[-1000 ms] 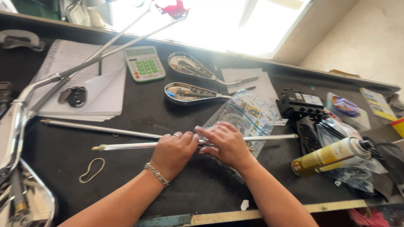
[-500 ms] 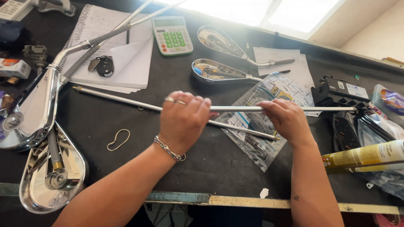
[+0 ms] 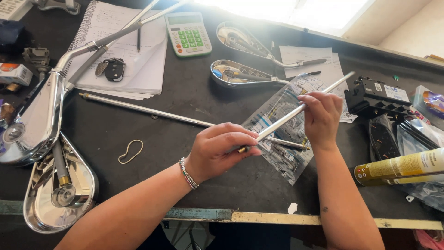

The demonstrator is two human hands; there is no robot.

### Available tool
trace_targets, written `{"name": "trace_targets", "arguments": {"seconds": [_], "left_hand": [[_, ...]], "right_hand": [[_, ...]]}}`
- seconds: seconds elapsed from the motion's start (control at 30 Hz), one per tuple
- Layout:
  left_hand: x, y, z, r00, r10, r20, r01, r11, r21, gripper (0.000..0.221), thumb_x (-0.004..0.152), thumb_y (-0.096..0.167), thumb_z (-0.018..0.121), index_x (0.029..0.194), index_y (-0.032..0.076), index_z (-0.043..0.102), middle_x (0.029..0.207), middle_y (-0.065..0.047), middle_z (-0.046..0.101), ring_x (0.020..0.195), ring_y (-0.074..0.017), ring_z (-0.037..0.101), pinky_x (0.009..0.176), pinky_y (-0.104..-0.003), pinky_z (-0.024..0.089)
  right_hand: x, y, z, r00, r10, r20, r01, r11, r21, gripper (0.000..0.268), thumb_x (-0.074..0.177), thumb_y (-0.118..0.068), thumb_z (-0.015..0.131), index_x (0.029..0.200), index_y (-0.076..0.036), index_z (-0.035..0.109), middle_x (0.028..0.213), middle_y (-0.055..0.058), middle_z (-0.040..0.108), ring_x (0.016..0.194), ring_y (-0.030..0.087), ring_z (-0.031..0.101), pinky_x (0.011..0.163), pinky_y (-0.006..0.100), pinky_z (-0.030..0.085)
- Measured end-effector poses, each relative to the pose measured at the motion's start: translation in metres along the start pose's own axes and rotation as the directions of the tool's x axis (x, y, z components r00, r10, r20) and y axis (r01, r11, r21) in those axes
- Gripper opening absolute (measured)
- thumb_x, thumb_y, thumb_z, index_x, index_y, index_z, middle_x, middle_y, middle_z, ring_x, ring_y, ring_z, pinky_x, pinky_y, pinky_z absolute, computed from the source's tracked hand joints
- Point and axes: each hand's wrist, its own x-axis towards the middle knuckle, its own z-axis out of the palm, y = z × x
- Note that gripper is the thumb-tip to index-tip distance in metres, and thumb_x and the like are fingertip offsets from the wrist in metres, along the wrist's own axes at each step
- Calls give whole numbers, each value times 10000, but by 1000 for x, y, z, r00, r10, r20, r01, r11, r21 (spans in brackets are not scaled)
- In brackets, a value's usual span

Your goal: The person is assembling a side-view mirror for a vehicle, specifically connecting the support rods to the mirror housing and using a lubricant spray to facilitate the connection.

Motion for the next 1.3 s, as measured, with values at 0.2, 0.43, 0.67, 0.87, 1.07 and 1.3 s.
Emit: {"name": "trace_targets", "arguments": {"seconds": [0.2,0.43,0.67,0.87,1.07,1.3], "left_hand": [[-3,-4,-1,998,36,53,-39,998,51,101,896,175,809,973,130,763,967,-7,783,877,-213,778,787,-327,641],[-9,-16,1,989,50,139,-49,999,-6,127,917,155,787,1032,110,759,1021,-44,781,911,-254,776,809,-360,635],[-20,-38,4,948,35,316,-28,999,-28,226,920,117,770,1145,112,753,1136,-106,749,1001,-333,754,863,-435,626],[-32,-47,4,935,33,352,-53,998,46,219,928,168,767,1147,170,760,1176,-36,749,1019,-258,754,866,-373,619],[-30,-47,3,931,60,360,-76,997,31,216,920,133,776,1134,155,757,1138,-56,751,993,-272,756,870,-383,622],[-27,-51,5,922,131,365,-201,966,160,193,956,271,730,1137,209,747,1178,-1,731,1082,-252,711,944,-356,588]], "right_hand": [[-9,2,13,999,20,51,-20,1000,12,152,1047,-157,668,1130,-214,782,1076,3,701,1002,253,591,924,380,520],[-3,-6,10,998,32,51,-35,997,64,167,1032,-71,660,1092,-176,775,1027,25,699,961,261,613,897,390,530],[-7,-32,17,995,35,92,-57,967,248,221,958,-43,708,1090,-193,802,1045,35,766,886,304,692,819,418,576],[3,-52,12,997,45,63,-62,954,293,200,977,-5,703,1120,-118,786,1092,101,770,943,345,723,843,449,583],[4,-52,10,994,52,91,-77,954,288,200,973,6,720,1133,-98,780,1103,114,770,928,338,730,814,440,595],[19,-56,-9,992,83,94,-104,962,252,256,962,-34,742,1212,-86,743,1230,163,722,858,310,713,727,398,618]]}}
